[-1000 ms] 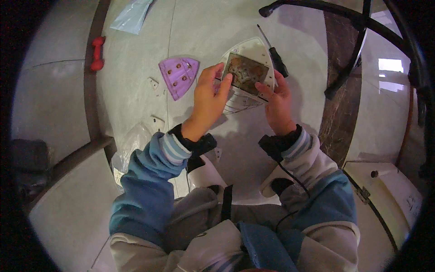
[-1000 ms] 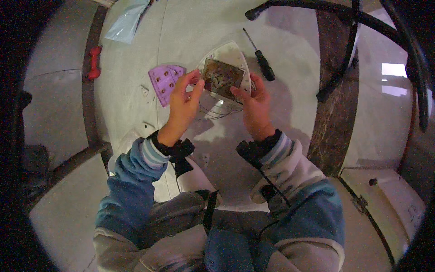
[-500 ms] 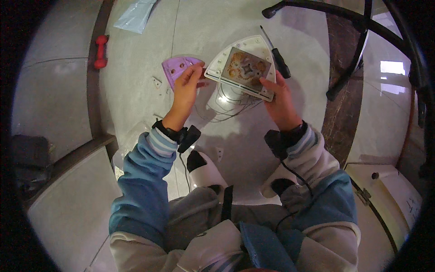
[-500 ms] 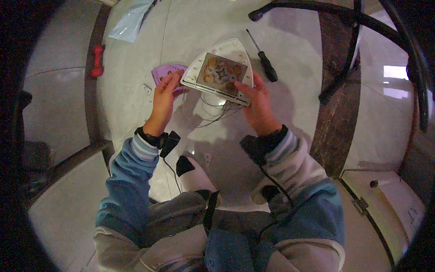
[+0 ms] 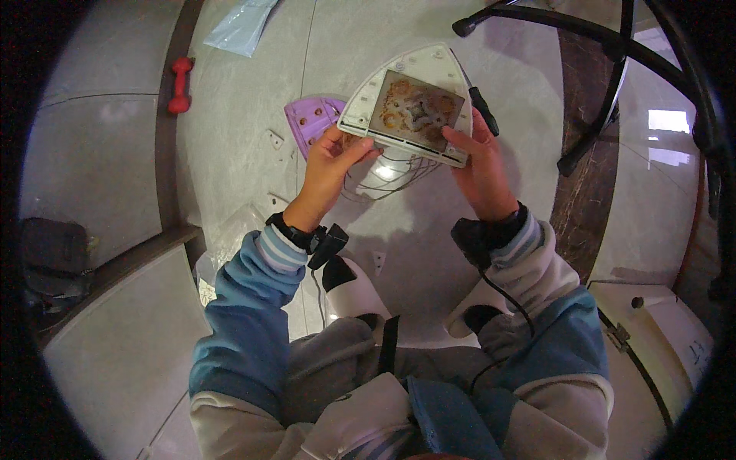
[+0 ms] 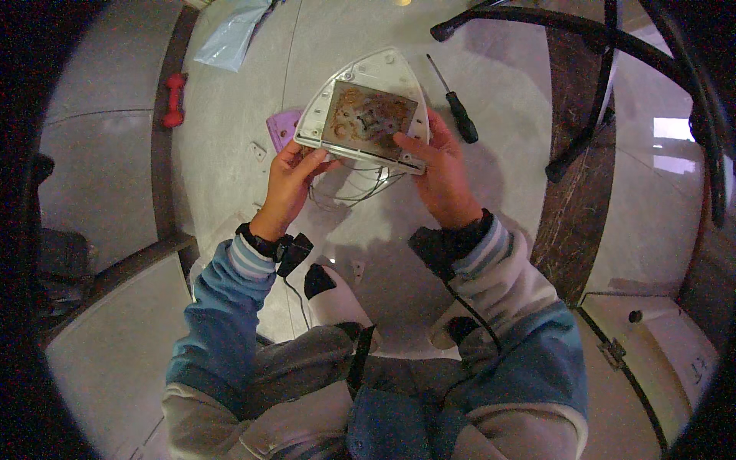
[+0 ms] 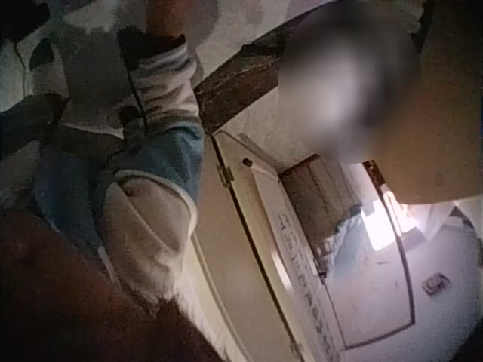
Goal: The person disassembles a purple and white steam iron, removes the purple base plate, and uses a screwdriver to loosen screws on the white housing. They then search through a cardboard box of tools and retrieve a metal scraper to clean the iron's soleplate.
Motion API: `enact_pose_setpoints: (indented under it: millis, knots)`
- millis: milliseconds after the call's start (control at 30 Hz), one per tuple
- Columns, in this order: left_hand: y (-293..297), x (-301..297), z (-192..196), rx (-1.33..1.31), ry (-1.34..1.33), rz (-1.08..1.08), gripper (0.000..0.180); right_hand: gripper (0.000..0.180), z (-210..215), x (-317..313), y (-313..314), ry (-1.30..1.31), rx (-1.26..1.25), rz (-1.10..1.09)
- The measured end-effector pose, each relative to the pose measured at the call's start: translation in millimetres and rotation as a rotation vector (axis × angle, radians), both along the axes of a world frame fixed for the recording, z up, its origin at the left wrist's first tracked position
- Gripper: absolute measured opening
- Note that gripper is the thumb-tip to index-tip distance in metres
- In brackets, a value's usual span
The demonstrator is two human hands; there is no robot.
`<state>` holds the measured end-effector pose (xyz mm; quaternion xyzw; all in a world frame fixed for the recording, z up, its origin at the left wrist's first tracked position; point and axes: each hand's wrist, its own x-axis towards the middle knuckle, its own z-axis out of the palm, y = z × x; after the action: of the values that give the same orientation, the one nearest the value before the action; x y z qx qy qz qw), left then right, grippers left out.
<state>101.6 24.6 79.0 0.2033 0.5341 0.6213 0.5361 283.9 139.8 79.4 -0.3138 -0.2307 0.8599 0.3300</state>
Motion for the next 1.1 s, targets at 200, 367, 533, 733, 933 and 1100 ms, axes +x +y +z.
enact_pose_setpoints:
  millis: [200, 367, 533, 733, 933, 1100]
  knots:
    - [-5.6, -1.9, 5.8, -0.008, 0.009, -0.018, 0.03, 0.043, 4.3, -5.0, -4.0, 0.009, 0.042, 0.02]
    - [-5.5, -2.5, 5.8, 0.044, 0.142, -0.022, 0.03, 0.043, 3.8, -7.7, -6.3, 0.035, 0.025, 0.024]
    - [-6.7, -2.1, 6.7, 0.07, 0.181, -0.008, 0.031, 0.041, 6.7, -9.9, -8.9, 0.047, 0.01, 0.002]
    - [-7.2, -2.4, 8.2, 0.091, 0.3, -0.014, 0.034, 0.039, 9.7, -8.9, -9.1, 0.063, 0.017, 0.005]
    - [-6.3, -4.9, 8.3, 0.056, 0.174, -0.063, 0.035, 0.039, 6.2, -8.6, -8.0, 0.076, 0.029, -0.008]
    - [-11.5, -12.4, 9.4, 0.116, 0.179, -0.209, 0.038, 0.039, 7.6, -6.3, -4.7, 0.013, 0.006, -0.022]
